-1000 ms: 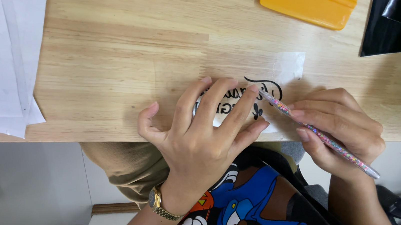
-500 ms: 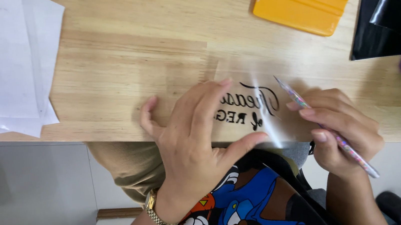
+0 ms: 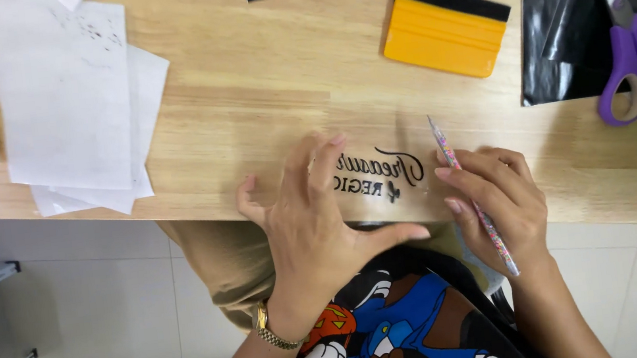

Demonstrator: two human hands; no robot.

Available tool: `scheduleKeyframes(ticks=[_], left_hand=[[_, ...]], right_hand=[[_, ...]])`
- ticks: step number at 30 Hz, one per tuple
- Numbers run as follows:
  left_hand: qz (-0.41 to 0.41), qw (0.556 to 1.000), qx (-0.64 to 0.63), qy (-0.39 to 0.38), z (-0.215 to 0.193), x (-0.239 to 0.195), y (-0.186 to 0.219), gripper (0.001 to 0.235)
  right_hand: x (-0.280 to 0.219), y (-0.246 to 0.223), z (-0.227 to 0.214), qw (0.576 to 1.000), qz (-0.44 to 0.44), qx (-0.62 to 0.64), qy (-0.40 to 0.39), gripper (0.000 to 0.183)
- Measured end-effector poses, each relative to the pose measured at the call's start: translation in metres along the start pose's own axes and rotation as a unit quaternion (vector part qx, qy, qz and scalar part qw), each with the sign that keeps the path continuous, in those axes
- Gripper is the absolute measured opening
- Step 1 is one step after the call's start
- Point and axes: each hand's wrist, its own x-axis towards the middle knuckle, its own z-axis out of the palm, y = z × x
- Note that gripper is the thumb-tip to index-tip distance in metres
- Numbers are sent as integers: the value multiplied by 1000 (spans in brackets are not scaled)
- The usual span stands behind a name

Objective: Weeding a vinyl decal by removing excess material with a precision pick tool

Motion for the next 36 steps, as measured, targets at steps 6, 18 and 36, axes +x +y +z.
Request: scheduleKeyframes(ticks=[6, 18, 36], left_hand=[[-4, 957, -276, 89, -14, -1, -11, 91], [44, 941, -331, 53, -14, -7, -15, 28], [-117, 637, -760, 47, -6, -2, -27, 16]], right_hand=[[2, -4, -6, 995, 76, 56, 35, 23], [-8, 16, 4, 912, 217, 307, 165, 17], [-18, -3, -14, 893, 147, 397, 150, 22]])
